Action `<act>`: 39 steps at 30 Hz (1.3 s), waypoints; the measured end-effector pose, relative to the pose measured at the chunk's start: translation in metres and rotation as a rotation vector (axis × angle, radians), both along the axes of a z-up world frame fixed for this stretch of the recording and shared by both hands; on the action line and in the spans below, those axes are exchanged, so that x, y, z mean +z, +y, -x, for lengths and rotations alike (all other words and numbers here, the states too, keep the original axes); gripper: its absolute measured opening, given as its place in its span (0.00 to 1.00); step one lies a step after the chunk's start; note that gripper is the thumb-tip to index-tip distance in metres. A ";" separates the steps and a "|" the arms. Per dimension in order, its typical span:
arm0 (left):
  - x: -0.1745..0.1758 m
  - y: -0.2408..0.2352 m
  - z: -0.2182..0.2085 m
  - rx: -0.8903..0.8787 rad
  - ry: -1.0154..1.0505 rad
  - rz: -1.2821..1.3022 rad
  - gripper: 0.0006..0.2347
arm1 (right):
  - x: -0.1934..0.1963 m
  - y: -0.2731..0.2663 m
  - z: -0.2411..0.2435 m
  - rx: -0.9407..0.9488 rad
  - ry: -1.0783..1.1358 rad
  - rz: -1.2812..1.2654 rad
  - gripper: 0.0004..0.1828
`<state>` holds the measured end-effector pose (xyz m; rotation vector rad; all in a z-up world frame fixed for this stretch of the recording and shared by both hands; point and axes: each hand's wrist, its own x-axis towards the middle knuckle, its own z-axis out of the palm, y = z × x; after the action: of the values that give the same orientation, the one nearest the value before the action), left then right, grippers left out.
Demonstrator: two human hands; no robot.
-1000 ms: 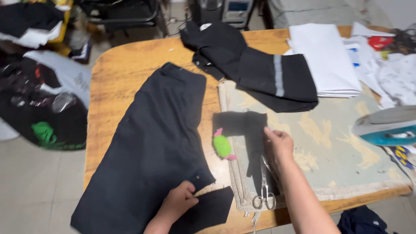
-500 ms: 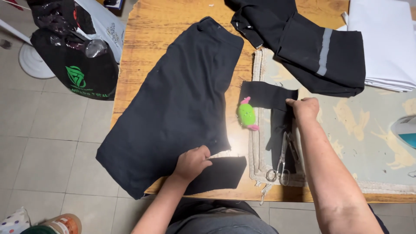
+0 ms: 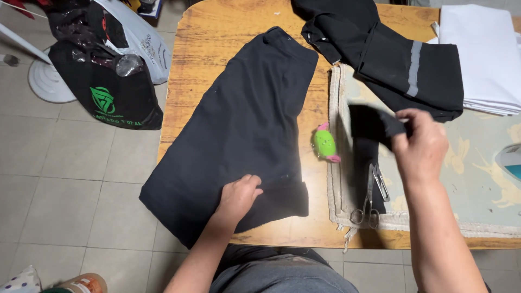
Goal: Cutting small pieces of black fabric and positioning them on a pair of trousers
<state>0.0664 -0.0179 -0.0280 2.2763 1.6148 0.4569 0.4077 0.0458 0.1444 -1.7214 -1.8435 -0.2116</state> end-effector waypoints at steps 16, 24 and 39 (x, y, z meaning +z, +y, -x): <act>0.086 -0.040 0.001 -0.133 -0.298 0.837 0.09 | -0.087 -0.127 0.120 0.224 0.616 0.581 0.09; 0.041 -0.041 0.027 0.234 0.002 0.418 0.08 | -0.126 -0.107 0.123 -0.122 0.839 0.734 0.19; 0.093 -0.028 0.004 -0.131 -0.212 0.223 0.30 | -0.090 -0.117 0.130 0.208 0.790 0.253 0.06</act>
<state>0.0621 -0.0461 0.0649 2.0755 1.3344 0.4446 0.2778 -0.0716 0.0541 -1.4410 -1.4531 0.7147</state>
